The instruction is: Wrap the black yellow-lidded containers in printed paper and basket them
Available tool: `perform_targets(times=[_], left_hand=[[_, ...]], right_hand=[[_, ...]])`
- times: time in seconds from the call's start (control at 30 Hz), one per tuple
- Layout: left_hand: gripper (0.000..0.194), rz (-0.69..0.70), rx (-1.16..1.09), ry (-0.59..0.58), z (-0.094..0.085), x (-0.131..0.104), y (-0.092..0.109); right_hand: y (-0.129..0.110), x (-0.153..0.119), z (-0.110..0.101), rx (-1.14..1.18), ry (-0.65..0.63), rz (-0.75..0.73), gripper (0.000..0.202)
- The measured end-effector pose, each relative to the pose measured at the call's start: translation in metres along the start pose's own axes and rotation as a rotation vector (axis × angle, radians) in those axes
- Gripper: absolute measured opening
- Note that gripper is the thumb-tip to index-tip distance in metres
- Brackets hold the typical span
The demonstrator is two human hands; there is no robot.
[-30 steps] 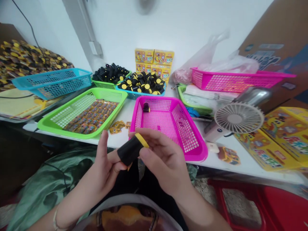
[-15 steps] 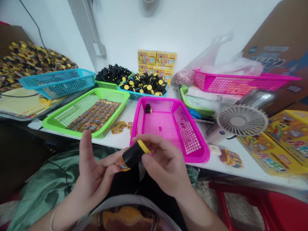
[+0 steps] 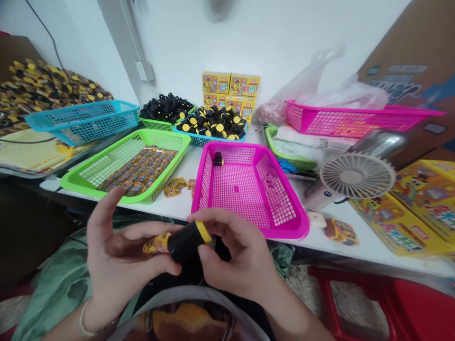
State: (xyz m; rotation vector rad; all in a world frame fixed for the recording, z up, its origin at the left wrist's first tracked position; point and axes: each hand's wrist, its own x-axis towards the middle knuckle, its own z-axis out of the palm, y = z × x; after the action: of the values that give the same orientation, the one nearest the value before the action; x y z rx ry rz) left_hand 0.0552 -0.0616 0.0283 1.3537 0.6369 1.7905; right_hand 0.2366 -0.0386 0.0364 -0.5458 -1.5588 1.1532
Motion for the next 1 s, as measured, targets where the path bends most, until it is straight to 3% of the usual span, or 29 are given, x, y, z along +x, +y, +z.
perform_targets(times=[0.13,0.33,0.43,0.63,0.83,0.9,1.0], left_hand=[[0.107,0.079,0.077,-0.021,-0.001,0.001,0.005],[0.115,0.221,0.217,-0.03,-0.009,0.006,0.007],[0.113,0.271,0.319,-0.118,-0.017,0.009,0.012],[0.062,0.303,0.744,-0.528,-0.026,0.022,0.035],[0.071,0.341,0.837,-0.538,-0.022,0.022,0.025],[0.071,0.308,0.793,-0.541,-0.022,0.023,0.023],[0.074,0.067,0.693,-0.478,-0.022,0.025,0.024]], right_hand=[[0.002,-0.001,0.009,0.13,0.035,0.045,0.03],[0.004,-0.005,0.023,0.267,0.098,0.096,0.025],[0.004,-0.006,0.022,0.21,0.092,0.062,0.029],[0.0,-0.001,0.005,-0.09,-0.009,-0.044,0.053],[0.001,0.004,0.002,-0.169,-0.055,-0.07,0.052],[0.002,0.004,0.003,-0.138,-0.047,-0.049,0.05],[0.002,0.004,0.002,-0.13,-0.043,-0.044,0.047]])
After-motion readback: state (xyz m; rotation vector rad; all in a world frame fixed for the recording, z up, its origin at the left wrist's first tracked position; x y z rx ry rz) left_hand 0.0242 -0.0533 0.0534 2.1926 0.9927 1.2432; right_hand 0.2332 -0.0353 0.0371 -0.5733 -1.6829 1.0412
